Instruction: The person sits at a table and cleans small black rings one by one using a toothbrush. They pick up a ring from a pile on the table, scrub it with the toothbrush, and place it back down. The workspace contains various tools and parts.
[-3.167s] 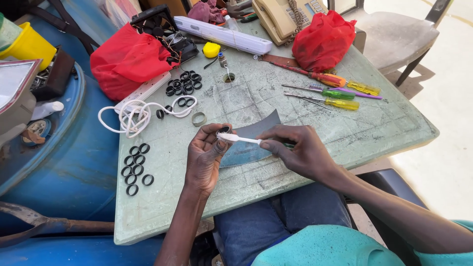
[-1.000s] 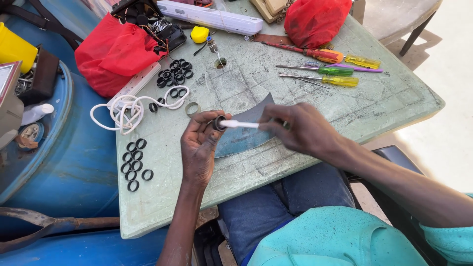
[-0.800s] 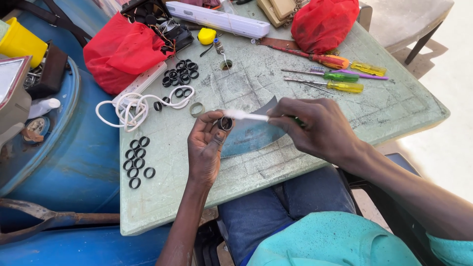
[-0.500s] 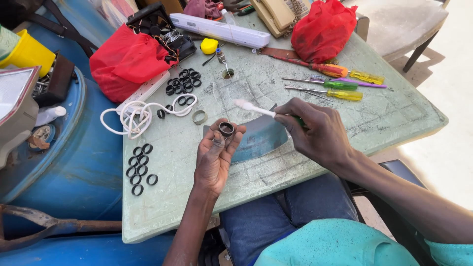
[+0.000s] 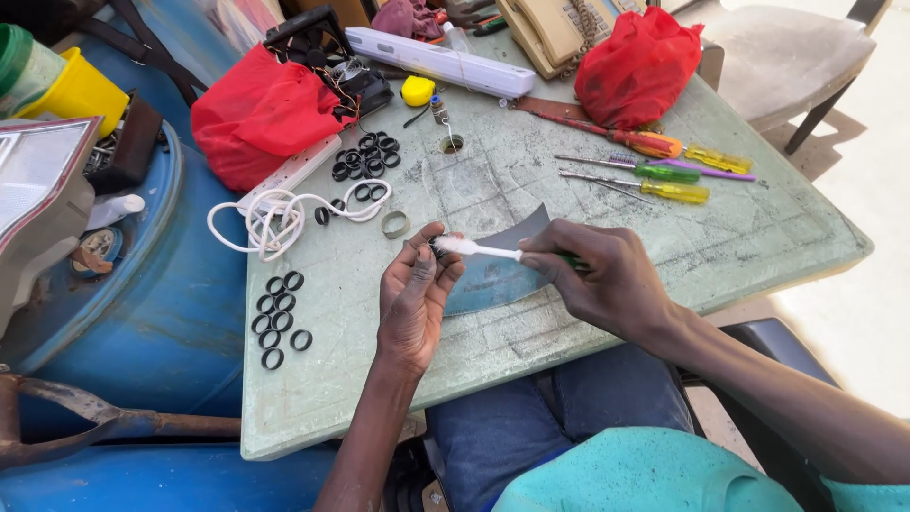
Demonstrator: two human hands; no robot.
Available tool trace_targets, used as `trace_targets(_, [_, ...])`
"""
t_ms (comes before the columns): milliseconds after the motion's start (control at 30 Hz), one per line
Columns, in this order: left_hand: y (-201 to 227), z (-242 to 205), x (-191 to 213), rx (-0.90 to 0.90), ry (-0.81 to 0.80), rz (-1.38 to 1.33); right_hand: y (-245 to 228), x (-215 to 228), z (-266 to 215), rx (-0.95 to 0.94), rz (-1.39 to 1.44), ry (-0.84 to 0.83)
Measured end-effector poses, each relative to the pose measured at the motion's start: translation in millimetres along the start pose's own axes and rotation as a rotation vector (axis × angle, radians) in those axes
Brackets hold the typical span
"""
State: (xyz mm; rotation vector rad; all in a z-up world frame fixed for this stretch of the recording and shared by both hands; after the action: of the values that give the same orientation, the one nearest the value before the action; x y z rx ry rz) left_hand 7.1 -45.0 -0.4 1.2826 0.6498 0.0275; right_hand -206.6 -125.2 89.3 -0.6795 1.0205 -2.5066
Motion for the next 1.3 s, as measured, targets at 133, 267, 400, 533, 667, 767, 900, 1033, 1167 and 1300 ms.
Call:
trace_targets(133, [9.6, -8.9, -9.6, 0.018, -0.013, -0.017, 35.7, 11.4, -1.1, -0.131, -0.168, -0.043])
trace_targets(267, [14.3, -2.9, -12.1, -0.082, -0.033, 0.148, 12.9, 17.9, 8.1, -0.079, -0.098, -0.006])
trace_targets(400, [37.5, -10.9, -21.4, -0.260, -0.046, 0.512, 25.3, 8.3, 6.4, -0.154, 0.072, -0.152])
trace_targets(533, [57.3, -12.1, -23.2, -0.343, -0.039, 0.637, 22.2, 32.7, 17.3, -0.247, -0.218, -0.036])
trace_targets(667, [47.3, -16.5, -23.2, -0.397, -0.090, 0.714, 2.4, 24.9, 20.1, -0.190, 0.013, -0.082])
trace_targets(767, [57.0, -23.7, -40.7, -0.458, -0.141, 0.818, 16.6, 11.1, 16.1, -0.212, 0.125, -0.172])
trace_targets(900, [54.7, -28.4, -49.5, -0.493, -0.186, 0.869, 25.1, 20.7, 16.8, -0.146, -0.041, -0.147])
trace_targets(1033, [34.6, -16.0, -33.3, -0.401, -0.149, 0.626, 7.5, 24.4, 13.1, -0.004, -0.226, -0.038])
trace_targets(1167, [31.1, -16.9, -29.1, -0.316, -0.099, 0.430, 15.4, 16.9, 14.5, -0.102, 0.042, -0.101])
trace_targets(1300, [30.5, -16.4, -28.7, -0.216, -0.050, 0.262, 49.2, 38.3, 13.5, -0.118, -0.112, 0.086])
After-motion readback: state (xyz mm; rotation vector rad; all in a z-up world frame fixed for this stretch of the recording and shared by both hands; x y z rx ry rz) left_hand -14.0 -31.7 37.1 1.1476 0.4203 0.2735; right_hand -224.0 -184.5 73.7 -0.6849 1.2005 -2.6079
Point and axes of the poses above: each hand's wrist, its own z-axis towards the middle knuckle, its own x-axis out of the back of the hand, y = z × x, the point moved 5 cm from there along z, towards the middle knuckle, and after that the axes turned 9 degrees about z, right-handed, at the moved point
